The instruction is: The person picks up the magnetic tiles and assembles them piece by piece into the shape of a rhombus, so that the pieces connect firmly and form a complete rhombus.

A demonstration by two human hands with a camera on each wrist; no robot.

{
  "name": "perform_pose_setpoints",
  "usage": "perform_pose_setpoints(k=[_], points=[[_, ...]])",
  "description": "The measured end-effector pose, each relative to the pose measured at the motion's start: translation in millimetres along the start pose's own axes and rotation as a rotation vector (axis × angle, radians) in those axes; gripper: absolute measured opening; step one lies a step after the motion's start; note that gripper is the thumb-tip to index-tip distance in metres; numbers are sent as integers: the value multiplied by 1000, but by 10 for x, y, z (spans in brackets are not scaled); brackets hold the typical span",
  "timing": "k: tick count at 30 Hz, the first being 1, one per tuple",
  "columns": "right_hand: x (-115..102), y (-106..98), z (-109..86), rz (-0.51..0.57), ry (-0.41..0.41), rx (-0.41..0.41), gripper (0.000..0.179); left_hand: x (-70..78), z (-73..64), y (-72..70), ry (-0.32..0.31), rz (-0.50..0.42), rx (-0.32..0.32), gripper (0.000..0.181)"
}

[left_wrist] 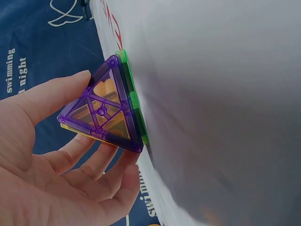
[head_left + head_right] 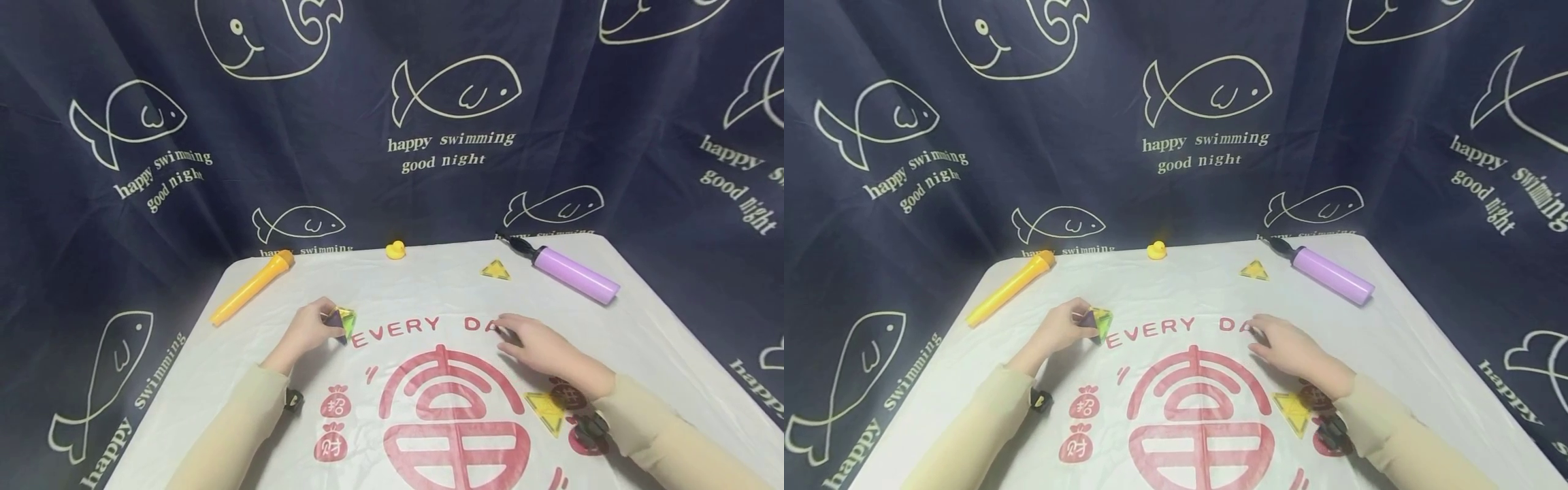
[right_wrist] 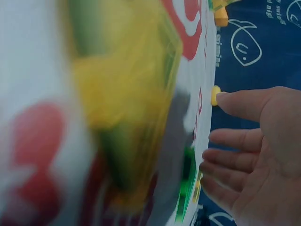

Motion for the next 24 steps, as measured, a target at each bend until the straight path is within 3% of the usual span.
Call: perform_pose_setpoints(k=[6,10,17,24], points=[[124,-62,-244,-64,123,-17,56,-7,-11,-31,-1,10,9,40],[169,-58,-331,-89,159,-30,59,-4,-23,-36,-9,12,13,39],[170,-28,-367,-93,139,-25,58,-7,-35,-20,-27,0,16,40],[44,26,-300,-59,101,-39,51,1,-21,5,-1,-10,21,42]])
Point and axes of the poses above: each hand's wrist, its own z-axis towards the middle knuckle, its own y-axis out of the palm, x = y × z, the point moved 1 cm from there along z, towards the middle knuckle, and after that the axes turned 5 degrees about -z, right-handed, at the moved point
